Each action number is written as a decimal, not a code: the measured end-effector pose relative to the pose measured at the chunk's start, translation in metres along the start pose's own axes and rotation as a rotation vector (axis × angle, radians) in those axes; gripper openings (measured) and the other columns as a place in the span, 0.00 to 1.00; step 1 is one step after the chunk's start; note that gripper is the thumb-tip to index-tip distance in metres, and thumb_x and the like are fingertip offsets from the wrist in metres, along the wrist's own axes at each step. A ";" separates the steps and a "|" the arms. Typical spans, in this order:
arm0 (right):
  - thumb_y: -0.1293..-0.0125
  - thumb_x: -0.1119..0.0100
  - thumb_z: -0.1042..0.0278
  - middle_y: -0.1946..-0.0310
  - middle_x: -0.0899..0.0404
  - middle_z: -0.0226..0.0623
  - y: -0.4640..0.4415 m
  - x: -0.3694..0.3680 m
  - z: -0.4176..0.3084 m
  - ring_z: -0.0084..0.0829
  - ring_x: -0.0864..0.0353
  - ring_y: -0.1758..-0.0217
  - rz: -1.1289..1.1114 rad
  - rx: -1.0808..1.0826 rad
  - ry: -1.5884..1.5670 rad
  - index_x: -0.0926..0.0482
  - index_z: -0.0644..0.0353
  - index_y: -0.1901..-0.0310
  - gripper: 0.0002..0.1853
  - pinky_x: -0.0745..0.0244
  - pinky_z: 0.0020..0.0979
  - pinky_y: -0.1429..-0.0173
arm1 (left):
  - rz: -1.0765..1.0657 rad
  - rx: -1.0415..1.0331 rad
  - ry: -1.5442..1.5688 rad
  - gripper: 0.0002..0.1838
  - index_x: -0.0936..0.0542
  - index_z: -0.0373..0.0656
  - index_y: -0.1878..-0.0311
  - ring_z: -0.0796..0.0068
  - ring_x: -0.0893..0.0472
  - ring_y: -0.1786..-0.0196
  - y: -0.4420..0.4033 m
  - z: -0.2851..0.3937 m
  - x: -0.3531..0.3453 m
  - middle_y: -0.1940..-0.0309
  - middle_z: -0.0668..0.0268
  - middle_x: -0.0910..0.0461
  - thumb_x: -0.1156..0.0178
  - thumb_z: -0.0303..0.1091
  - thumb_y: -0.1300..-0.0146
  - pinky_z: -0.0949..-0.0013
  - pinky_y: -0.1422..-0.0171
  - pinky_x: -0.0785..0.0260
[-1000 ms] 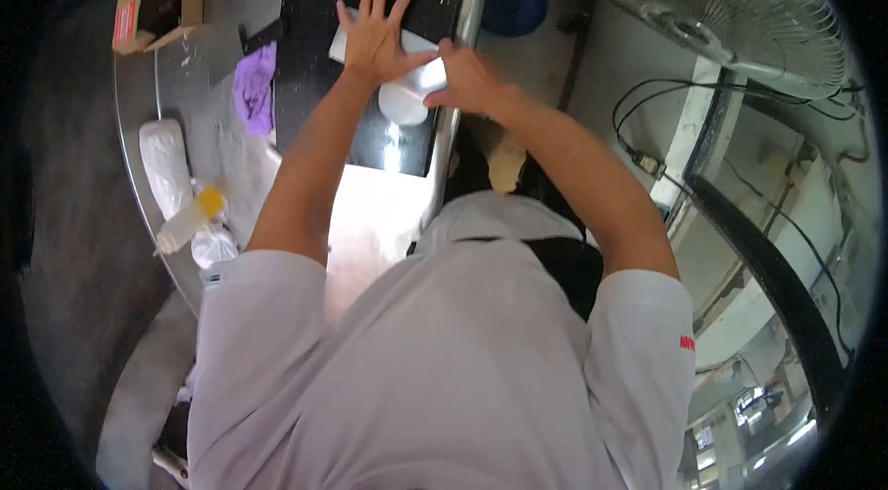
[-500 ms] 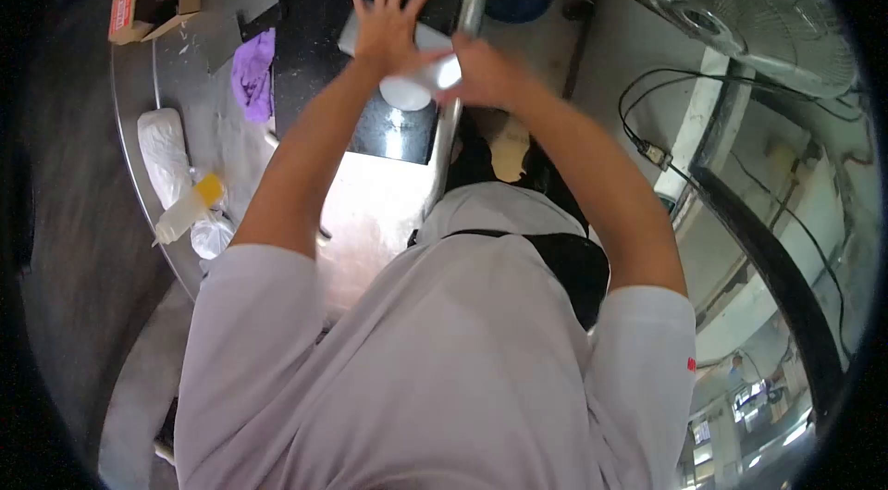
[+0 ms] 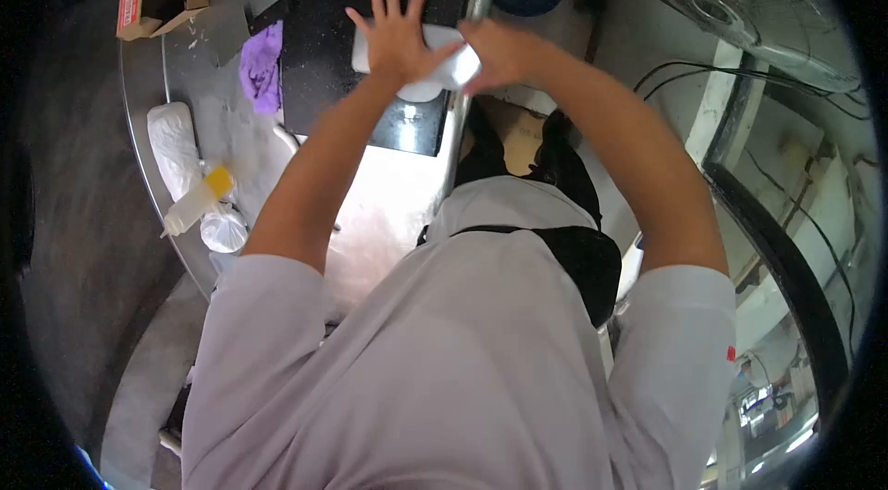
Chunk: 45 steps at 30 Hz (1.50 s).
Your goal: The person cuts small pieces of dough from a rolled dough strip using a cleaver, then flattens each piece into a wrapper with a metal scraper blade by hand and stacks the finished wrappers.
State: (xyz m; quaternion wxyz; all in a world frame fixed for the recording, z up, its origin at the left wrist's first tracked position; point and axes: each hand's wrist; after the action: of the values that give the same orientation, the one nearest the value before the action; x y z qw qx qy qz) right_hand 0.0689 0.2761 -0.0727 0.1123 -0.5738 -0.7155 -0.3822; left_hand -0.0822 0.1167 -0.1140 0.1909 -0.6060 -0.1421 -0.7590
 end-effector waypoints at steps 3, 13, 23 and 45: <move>0.56 0.13 0.48 0.53 0.17 0.62 0.014 -0.019 0.014 0.62 0.16 0.45 -0.073 -0.168 -0.105 0.28 0.69 0.43 0.46 0.18 0.49 0.43 | -0.105 -0.055 -0.002 0.66 0.44 0.61 0.15 0.27 0.63 0.15 0.005 0.019 0.001 0.14 0.49 0.57 0.38 0.85 0.55 0.08 0.29 0.73; 0.54 0.14 0.46 0.57 0.17 0.63 -0.014 -0.002 0.023 0.60 0.15 0.49 -0.040 0.050 -0.016 0.32 0.70 0.42 0.48 0.20 0.50 0.45 | 0.022 0.012 -0.037 0.71 0.50 0.53 0.13 0.28 0.62 0.15 -0.013 0.000 -0.005 0.14 0.45 0.58 0.38 0.86 0.54 0.10 0.27 0.70; 0.54 0.13 0.55 0.53 0.15 0.58 -0.030 0.051 0.020 0.51 0.13 0.44 0.057 0.100 0.257 0.30 0.70 0.43 0.43 0.18 0.45 0.43 | 0.129 0.134 -0.029 0.70 0.49 0.47 0.14 0.28 0.64 0.15 -0.043 0.004 -0.002 0.14 0.47 0.57 0.43 0.86 0.51 0.09 0.28 0.73; 0.53 0.15 0.57 0.53 0.16 0.59 -0.013 0.042 0.035 0.57 0.14 0.47 0.076 0.061 0.154 0.30 0.69 0.39 0.44 0.18 0.47 0.43 | 0.127 0.020 -0.054 0.67 0.49 0.47 0.14 0.25 0.62 0.16 -0.047 0.018 -0.011 0.15 0.45 0.56 0.41 0.83 0.47 0.09 0.28 0.69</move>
State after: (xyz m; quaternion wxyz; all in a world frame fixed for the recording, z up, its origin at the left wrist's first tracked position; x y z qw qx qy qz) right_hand 0.0533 0.3301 -0.0764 0.1991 -0.5658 -0.6938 -0.3987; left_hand -0.0860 0.1673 -0.1197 0.2408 -0.6322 -0.1163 -0.7272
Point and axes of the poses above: each hand's wrist, its own y-axis away from the middle knuckle, its own x-axis out of the back of the hand, z = x × y
